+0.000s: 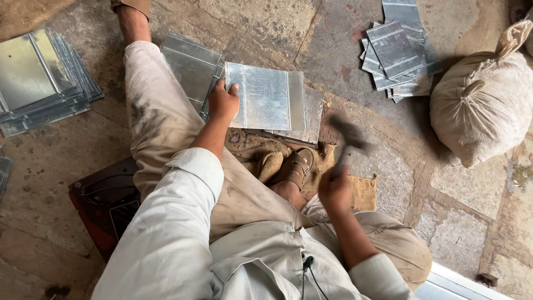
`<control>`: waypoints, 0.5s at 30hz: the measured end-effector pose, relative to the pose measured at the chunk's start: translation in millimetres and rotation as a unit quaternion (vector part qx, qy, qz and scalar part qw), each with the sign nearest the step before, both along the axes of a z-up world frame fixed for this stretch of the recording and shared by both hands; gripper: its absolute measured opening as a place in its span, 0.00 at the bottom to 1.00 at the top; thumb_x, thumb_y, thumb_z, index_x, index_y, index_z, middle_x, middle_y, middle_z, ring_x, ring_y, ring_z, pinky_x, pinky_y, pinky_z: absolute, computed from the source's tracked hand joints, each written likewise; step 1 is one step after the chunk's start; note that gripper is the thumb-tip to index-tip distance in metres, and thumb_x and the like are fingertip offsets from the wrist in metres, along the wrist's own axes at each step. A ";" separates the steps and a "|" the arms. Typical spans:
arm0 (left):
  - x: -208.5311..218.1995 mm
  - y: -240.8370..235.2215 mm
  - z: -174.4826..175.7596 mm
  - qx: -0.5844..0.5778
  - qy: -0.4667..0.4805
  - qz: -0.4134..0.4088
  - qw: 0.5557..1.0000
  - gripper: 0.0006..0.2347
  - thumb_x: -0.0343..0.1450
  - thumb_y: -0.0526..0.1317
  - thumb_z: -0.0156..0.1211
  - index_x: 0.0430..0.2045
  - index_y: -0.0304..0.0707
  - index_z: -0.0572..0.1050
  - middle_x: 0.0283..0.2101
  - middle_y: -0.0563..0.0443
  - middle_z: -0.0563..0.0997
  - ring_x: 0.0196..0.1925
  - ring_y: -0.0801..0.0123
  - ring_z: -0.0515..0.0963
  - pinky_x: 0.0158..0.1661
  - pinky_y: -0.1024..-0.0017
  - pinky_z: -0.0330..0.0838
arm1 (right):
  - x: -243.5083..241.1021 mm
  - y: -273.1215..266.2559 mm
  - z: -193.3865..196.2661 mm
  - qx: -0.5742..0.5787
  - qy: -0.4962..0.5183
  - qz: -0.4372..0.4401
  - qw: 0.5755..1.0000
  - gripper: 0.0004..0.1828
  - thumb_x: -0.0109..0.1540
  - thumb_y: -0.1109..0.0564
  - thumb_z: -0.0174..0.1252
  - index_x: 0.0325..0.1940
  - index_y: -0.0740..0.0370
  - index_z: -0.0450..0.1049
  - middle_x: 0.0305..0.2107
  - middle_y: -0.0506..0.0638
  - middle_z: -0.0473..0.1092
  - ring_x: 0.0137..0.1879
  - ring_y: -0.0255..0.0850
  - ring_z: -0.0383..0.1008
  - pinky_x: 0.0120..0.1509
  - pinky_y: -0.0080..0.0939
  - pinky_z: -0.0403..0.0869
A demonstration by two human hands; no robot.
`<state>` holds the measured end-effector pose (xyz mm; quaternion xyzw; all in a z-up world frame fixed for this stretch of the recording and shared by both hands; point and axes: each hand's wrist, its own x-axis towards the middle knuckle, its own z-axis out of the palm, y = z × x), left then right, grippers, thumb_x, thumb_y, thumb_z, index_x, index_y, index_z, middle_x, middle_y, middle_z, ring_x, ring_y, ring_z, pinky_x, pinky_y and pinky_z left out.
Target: The person hammers several metal sheets one at a time on a small anvil while sitting on the floor.
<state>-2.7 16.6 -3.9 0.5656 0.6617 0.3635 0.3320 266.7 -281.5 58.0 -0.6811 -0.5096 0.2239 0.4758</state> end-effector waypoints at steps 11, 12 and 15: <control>-9.1 -10.2 7.1 -0.009 0.036 -0.089 0.995 0.23 0.73 0.50 0.64 0.52 0.28 0.71 0.48 0.28 0.80 0.52 0.37 0.78 0.50 0.50 0.73 | 5.6 33.7 93.5 0.116 -0.258 -0.013 0.959 0.05 0.70 0.67 0.50 0.41 0.61 0.65 0.29 0.50 0.66 0.31 0.38 0.65 0.32 0.41 0.67; -10.3 -12.7 7.9 0.002 0.044 -0.104 0.994 0.24 0.72 0.50 0.65 0.53 0.27 0.70 0.48 0.26 0.79 0.51 0.36 0.78 0.49 0.50 0.73 | 9.0 34.0 111.8 0.155 -0.264 -0.063 0.950 0.05 0.70 0.67 0.52 0.41 0.63 0.64 0.27 0.51 0.66 0.29 0.39 0.65 0.32 0.40 0.67; -14.9 -25.4 14.1 -0.057 0.044 -0.141 0.987 0.20 0.72 0.50 0.63 0.48 0.33 0.73 0.46 0.33 0.82 0.50 0.39 0.81 0.50 0.50 0.74 | 29.8 55.6 149.8 0.307 0.259 -0.028 0.915 0.06 0.73 0.55 0.49 0.41 0.55 0.63 0.20 0.48 0.63 0.21 0.36 0.64 0.25 0.35 0.68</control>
